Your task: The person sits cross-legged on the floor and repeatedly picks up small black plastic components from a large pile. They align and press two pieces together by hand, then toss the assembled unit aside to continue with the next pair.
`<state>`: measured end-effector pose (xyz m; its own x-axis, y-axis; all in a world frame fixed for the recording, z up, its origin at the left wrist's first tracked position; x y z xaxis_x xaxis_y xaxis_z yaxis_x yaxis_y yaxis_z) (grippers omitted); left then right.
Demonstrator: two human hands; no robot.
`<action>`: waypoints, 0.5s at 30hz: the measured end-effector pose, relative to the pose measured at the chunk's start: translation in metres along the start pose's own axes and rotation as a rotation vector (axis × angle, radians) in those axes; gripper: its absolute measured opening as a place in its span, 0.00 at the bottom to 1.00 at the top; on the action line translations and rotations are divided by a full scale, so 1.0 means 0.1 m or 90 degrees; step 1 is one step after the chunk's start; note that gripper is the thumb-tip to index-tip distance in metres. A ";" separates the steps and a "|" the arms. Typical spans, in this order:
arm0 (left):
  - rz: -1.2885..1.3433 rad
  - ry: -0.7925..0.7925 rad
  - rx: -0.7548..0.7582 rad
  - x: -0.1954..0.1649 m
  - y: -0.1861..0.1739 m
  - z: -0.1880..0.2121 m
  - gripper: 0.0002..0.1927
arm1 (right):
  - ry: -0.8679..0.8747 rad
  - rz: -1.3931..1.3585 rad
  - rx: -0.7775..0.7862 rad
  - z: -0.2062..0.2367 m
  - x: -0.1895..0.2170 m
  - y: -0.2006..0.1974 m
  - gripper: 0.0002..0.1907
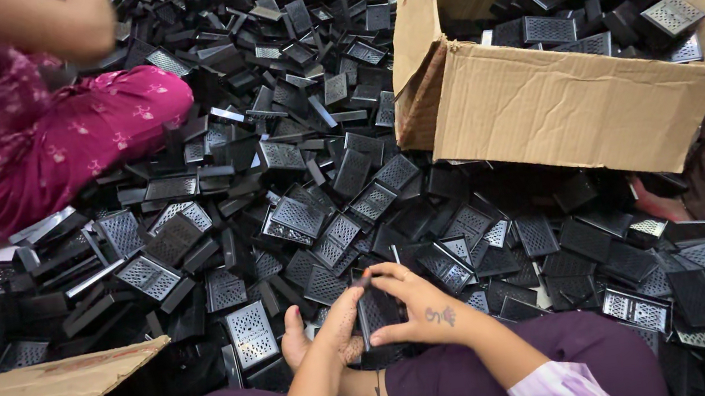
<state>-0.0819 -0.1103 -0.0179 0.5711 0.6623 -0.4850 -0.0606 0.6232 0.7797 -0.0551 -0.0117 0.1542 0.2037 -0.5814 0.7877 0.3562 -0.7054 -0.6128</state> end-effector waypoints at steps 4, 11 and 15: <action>0.025 0.029 -0.039 -0.04 -0.04 -0.05 0.15 | -0.005 0.013 0.059 0.03 0.00 -0.01 0.58; -0.038 -0.029 -0.019 -0.05 0.10 0.03 0.26 | -0.052 0.058 0.020 0.05 0.00 0.03 0.58; -0.113 -0.030 -0.065 -0.03 0.14 0.09 0.25 | -0.015 0.079 -0.091 0.01 0.00 -0.10 0.62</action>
<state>-0.0771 -0.1075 -0.0019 0.6174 0.5196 -0.5906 -0.0362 0.7687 0.6386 -0.0582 -0.0038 0.1603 0.2607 -0.6593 0.7052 0.1944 -0.6796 -0.7073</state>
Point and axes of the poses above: each hand's wrist, its own z-axis away from the middle knuckle, its own y-axis out of the palm, x = y × z, the point moved 7 cm from there along -z, towards the middle knuckle, and after that the axes turned 13 degrees about y, right-handed, at the moved point
